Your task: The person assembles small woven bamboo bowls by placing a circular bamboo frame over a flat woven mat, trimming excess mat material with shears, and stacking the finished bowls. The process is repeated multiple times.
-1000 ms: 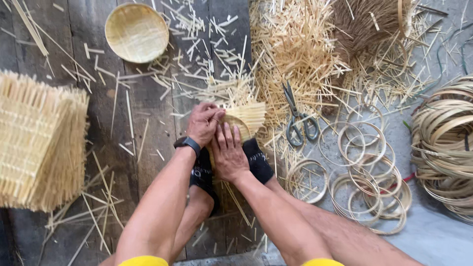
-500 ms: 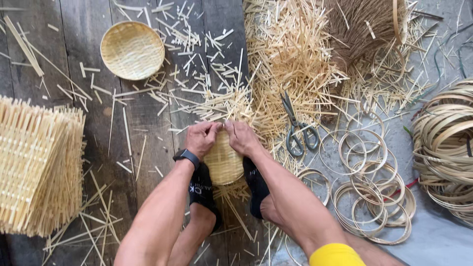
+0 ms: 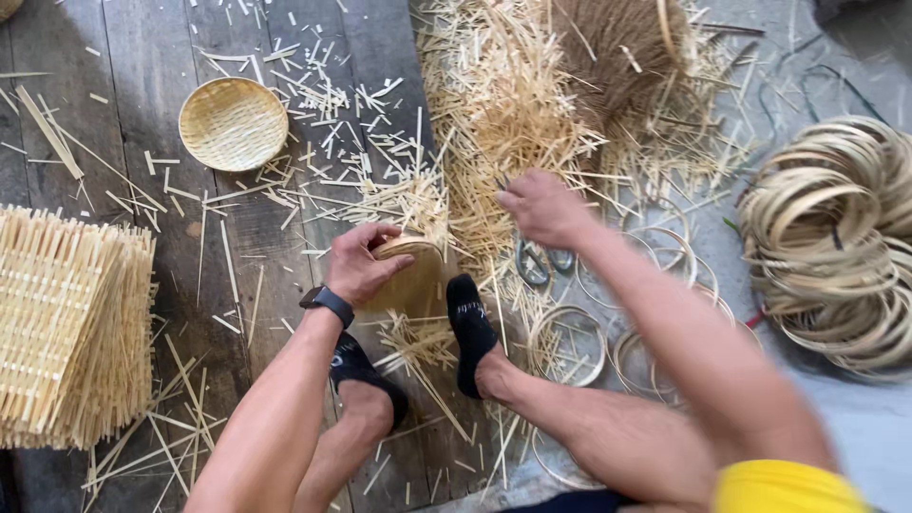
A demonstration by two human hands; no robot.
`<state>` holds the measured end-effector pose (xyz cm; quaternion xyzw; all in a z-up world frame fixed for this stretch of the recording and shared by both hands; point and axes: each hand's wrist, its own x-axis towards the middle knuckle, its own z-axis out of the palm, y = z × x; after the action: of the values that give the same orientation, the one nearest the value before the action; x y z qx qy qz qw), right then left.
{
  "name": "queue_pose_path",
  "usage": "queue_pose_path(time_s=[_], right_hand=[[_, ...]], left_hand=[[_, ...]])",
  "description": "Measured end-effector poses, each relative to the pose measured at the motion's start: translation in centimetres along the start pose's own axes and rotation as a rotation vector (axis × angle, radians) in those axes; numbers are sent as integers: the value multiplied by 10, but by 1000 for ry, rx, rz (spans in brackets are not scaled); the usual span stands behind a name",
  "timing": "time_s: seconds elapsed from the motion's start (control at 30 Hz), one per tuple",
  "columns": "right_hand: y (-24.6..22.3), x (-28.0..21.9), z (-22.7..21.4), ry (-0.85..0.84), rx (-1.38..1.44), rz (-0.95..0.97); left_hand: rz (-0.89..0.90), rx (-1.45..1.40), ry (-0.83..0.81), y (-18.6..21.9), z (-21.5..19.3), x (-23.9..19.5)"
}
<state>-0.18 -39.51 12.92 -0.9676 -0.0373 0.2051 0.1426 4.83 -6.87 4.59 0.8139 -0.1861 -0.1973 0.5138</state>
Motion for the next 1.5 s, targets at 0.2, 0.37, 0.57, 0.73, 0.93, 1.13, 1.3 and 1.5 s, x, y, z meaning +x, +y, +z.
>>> queue_pose_path(time_s=[0.2, 0.37, 0.57, 0.73, 0.93, 1.13, 1.3, 1.5], right_hand=[[42, -111, -26, -316, 12, 356], [81, -95, 112, -76, 253, 400], [124, -52, 239, 287, 279, 572], [131, -35, 239, -34, 438, 716], [89, -73, 197, -42, 890, 550], [37, -82, 147, 310, 138, 136], [9, -36, 150, 182, -100, 157], [40, -24, 173, 115, -167, 155]], left_hand=[[490, 662, -27, 9, 33, -69], [355, 819, -263, -18, 32, -120], [-190, 537, 475, 1, 76, -78], [-385, 580, 361, 22, 87, -45], [61, 578, 243, 23, 73, -36], [-35, 578, 200, 22, 81, -41], [-112, 449, 256, 19, 103, -53], [-45, 434, 95, 12, 83, -51]])
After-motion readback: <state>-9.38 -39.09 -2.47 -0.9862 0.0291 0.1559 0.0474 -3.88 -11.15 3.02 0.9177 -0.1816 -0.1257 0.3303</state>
